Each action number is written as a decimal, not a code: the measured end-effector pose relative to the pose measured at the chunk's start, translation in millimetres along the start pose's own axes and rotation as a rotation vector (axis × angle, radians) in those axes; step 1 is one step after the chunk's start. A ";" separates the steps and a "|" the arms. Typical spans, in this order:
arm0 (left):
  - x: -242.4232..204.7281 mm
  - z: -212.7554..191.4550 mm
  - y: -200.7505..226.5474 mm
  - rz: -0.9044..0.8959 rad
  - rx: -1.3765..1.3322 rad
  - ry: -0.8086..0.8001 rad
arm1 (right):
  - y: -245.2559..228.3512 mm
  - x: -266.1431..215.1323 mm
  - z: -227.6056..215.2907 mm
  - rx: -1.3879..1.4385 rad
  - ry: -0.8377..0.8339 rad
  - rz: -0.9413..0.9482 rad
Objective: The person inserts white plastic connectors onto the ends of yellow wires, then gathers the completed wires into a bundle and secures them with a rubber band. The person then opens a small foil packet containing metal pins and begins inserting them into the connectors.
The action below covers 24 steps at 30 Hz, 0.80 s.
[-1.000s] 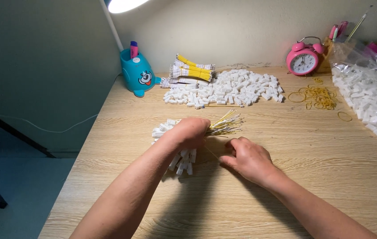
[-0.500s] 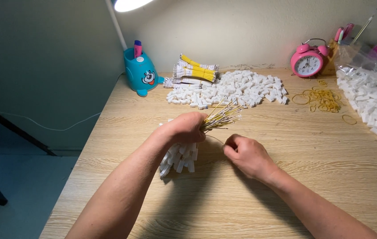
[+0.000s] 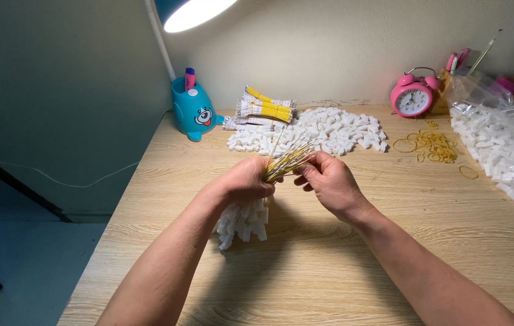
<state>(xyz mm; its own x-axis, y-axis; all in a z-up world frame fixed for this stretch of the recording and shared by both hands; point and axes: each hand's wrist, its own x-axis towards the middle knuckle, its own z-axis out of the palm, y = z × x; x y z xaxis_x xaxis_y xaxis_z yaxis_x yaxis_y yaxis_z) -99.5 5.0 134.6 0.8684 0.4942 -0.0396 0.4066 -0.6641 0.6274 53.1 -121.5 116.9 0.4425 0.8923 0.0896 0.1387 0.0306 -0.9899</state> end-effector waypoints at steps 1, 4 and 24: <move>2.8 2.3 -5.2 0.003 0.001 0.000 | -1.0 -0.4 3.0 0.000 0.003 -0.002; 7.1 5.3 -18.8 0.017 -0.052 0.011 | -8.0 -3.6 12.2 0.185 -0.001 0.032; -12.1 27.5 44.3 0.600 -0.910 0.258 | -55.9 -45.0 5.3 -0.340 -0.326 -0.080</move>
<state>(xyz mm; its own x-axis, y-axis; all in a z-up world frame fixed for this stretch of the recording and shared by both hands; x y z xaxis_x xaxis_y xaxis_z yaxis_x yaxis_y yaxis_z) -84.2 -45.8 141.5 0.7266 0.4030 0.5564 -0.5087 -0.2287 0.8300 20.8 -161.0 167.6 0.1252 0.9896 0.0706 0.4667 0.0040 -0.8844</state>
